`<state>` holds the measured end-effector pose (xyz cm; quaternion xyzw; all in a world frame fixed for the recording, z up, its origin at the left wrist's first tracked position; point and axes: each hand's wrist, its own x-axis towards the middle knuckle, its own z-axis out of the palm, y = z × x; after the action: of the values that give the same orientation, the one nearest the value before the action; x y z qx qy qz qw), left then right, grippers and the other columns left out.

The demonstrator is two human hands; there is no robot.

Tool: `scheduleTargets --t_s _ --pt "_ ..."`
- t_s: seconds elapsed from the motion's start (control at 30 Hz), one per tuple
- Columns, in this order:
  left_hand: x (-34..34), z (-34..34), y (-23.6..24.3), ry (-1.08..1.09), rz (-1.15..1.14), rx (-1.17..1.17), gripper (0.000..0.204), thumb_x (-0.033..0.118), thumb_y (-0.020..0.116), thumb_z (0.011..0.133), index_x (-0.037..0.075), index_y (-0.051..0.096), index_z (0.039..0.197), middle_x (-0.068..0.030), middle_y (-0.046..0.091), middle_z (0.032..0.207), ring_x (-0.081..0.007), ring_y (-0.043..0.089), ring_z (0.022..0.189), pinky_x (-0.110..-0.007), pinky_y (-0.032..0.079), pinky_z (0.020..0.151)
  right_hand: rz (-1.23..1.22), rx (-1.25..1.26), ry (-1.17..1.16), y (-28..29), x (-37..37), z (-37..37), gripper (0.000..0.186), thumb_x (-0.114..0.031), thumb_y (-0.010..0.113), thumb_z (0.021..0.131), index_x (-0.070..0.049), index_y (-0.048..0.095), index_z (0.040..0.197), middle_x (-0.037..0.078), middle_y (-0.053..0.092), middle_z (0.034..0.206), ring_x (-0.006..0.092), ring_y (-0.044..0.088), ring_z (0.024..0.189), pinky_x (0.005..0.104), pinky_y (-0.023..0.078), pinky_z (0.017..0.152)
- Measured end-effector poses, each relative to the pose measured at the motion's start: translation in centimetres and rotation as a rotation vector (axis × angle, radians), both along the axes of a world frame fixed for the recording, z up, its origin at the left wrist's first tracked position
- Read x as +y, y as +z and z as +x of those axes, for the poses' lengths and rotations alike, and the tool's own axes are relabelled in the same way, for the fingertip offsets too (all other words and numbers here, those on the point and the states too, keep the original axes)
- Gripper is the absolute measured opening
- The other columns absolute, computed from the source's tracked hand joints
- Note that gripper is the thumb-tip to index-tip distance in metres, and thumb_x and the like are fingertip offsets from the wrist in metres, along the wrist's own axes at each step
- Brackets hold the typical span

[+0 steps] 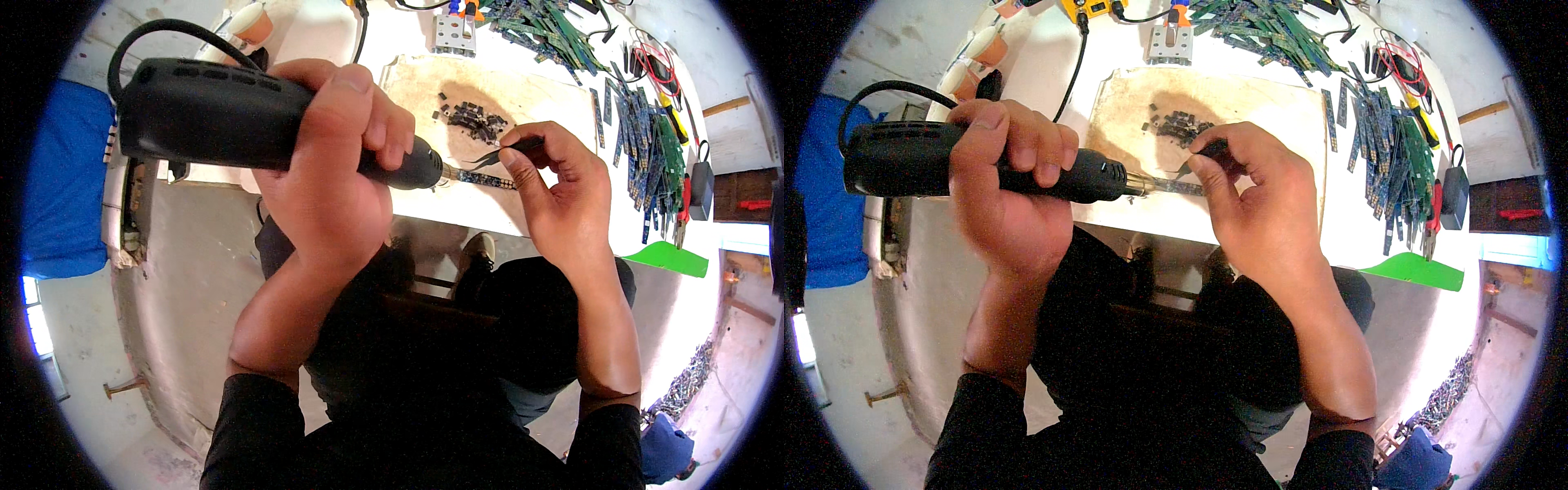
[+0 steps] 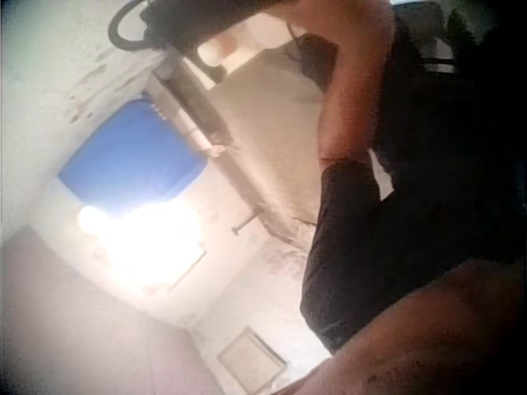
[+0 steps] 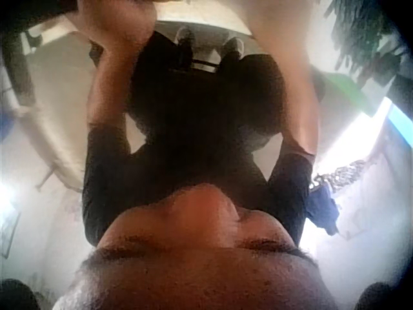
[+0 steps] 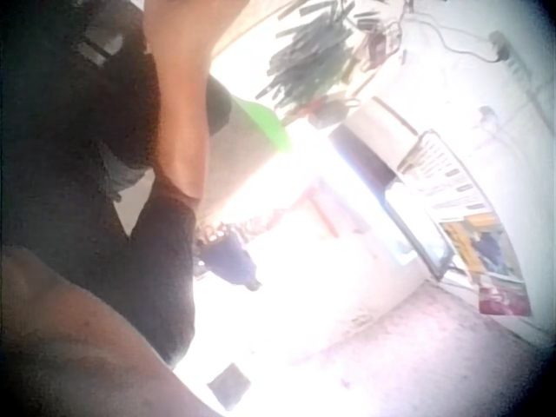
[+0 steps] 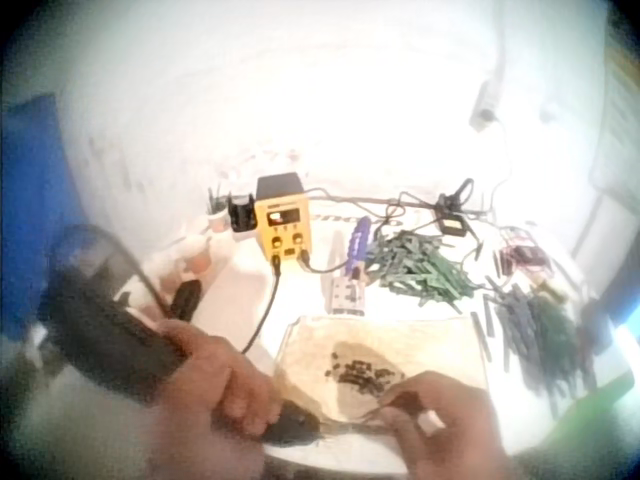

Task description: The person uses a soldering iron to apply heat to a small electronic component held with tweezers. They repeatedly heat the component and use the tweezers to adjust or remove parts, working over a wooden board on a cluttered workbench.

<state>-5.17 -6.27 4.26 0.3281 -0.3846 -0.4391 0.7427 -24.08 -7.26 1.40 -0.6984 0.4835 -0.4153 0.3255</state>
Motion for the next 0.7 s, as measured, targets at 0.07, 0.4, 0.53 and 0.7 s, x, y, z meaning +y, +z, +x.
scheduleTargets --t_s 0.07,0.4,0.53,0.7 --pt "0.0 -0.4 0.0 0.009 0.028 0.036 0.014 0.014 0.054 0.091 0.012 0.042 0.084 0.0009 0.039 0.064 -0.0123 0.039 0.053 -0.033 0.040 0.060 0.000 0.029 0.009 0.1 0.0 -0.3 0.007 0.000 0.068 0.089 0.001 0.065 0.096 0.007 0.066 0.081 0.0106 0.061 0.071 0.0254 0.050 0.069" --pt "0.1 1.3 -0.5 -0.006 -0.115 0.108 0.016 0.000 0.057 0.086 0.011 0.048 0.092 -0.0004 0.045 0.065 -0.0131 0.044 0.054 -0.032 0.043 0.056 -0.026 -0.058 -0.060 0.3 -0.7 -1.7 0.008 -0.001 0.069 0.087 0.001 0.067 0.094 0.011 0.066 0.077 0.0146 0.061 0.065 0.0278 0.049 0.063" --pt "0.4 0.2 0.3 0.086 -0.029 -0.062 0.014 0.017 0.054 0.089 0.013 0.044 0.079 0.0023 0.037 0.066 -0.0101 0.036 0.054 -0.030 0.037 0.059 -0.004 -0.039 -0.125 1.0 -1.2 -2.2 0.008 -0.004 0.068 0.089 0.001 0.068 0.095 0.012 0.066 0.074 0.0136 0.060 0.065 0.0276 0.048 0.062" --pt "0.4 -0.6 0.2 -0.010 -0.027 0.078 0.012 0.006 0.056 0.088 0.011 0.046 0.090 -0.0009 0.044 0.066 -0.0131 0.042 0.054 -0.032 0.042 0.057 -0.014 -0.086 -0.149 0.4 -2.4 -3.2 0.008 -0.005 0.068 0.090 0.000 0.068 0.095 0.008 0.063 0.070 0.0110 0.056 0.063 0.0265 0.046 0.060"
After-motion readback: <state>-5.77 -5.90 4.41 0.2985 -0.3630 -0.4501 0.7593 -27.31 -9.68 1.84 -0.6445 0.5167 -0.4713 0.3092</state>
